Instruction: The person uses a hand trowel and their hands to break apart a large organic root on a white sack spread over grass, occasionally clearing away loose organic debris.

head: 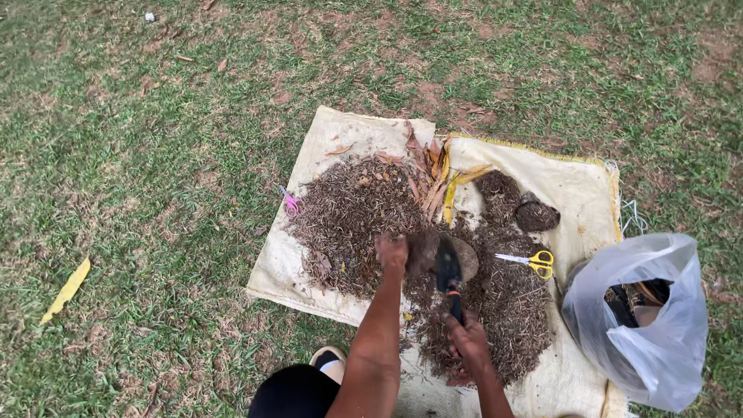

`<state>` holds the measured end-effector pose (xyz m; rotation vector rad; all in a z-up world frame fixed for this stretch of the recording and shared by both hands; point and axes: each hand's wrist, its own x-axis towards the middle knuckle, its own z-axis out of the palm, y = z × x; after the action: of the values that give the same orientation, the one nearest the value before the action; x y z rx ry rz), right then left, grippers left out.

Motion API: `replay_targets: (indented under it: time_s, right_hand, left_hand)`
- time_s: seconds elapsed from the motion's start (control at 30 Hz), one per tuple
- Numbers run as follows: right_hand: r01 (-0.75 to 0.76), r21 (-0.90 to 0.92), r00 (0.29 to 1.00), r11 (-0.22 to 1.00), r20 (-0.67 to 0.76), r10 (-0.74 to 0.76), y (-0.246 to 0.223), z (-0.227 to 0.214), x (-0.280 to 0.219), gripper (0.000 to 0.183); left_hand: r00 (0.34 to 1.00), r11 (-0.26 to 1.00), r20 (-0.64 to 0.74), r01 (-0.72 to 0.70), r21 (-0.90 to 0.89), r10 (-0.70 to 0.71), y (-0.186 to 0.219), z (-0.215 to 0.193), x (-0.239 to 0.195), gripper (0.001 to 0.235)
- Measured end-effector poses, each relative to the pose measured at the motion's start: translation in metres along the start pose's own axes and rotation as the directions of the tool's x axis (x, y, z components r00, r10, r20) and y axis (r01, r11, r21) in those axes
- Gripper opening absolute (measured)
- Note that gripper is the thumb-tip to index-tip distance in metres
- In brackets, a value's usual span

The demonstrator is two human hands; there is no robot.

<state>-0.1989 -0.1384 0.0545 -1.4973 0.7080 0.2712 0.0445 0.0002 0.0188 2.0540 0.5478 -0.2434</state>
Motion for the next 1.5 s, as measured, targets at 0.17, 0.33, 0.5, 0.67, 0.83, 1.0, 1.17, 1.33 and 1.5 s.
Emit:
replay_targets:
  time_s: [0.17,0.33,0.5,0.67,0.83,1.0,1.17,1.33,1.5]
  right_hand:
    - [0.188,0.237,0.980,0.953,-0.104,-0.168,0.018,-0.016,0.002,0.035]
    - [0.229,0.148,0.969,0.962,-0.133,-0.210,-0.002,-0.001,-0.009,0.033]
    - [0.041,0.130,0.999,0.991,0.017,-0.044,-0.010,0.010,-0.004,0.032]
    - [-0.114,0.134,0.993,0.984,-0.027,0.119,-0.008,0.015,0.002,0.035]
    - [-0.066,0.156,0.995,0.986,-0.068,0.077,-0.015,0.012,0.002,0.043]
    - [0.019,-0.008,0.997,1.000,-0.080,-0.020,-0.029,0.000,0.004,0.054]
    - [0.210,-0.264,0.937,0.941,-0.220,-0.271,-0.044,0.003,-0.008,0.056]
    - [0.117,-0.341,0.959,0.933,-0.206,-0.195,-0.030,0.012,-0.006,0.050]
    - [0.045,-0.469,0.983,0.882,-0.139,-0.124,-0.017,0.009,-0.001,0.041]
  left_hand:
    - [0.934,0.875,0.116,0.358,-0.327,-0.338,-0.030,0.014,-0.009,0.087]
    - [0.900,0.889,0.128,0.432,-0.149,-0.416,-0.037,0.025,-0.017,0.091]
    - [0.952,0.899,0.118,0.220,0.379,-0.283,-0.021,-0.005,-0.037,0.098]
    - [0.936,0.953,0.193,0.269,0.142,-0.293,-0.001,-0.030,-0.067,0.094]
    - [0.907,0.981,0.420,0.054,-0.184,0.029,-0.014,-0.029,-0.076,0.116]
    - [0.944,0.989,0.329,0.023,-0.145,0.026,0.020,-0.040,-0.097,0.098]
    - [0.958,0.993,0.262,0.115,0.036,-0.121,0.049,-0.042,-0.089,0.104]
    - [0.949,0.956,0.301,-0.170,0.239,0.094,0.015,-0.005,-0.067,0.119]
    - [0.959,0.970,0.279,-0.115,0.212,0.053,0.001,-0.010,-0.079,0.107]
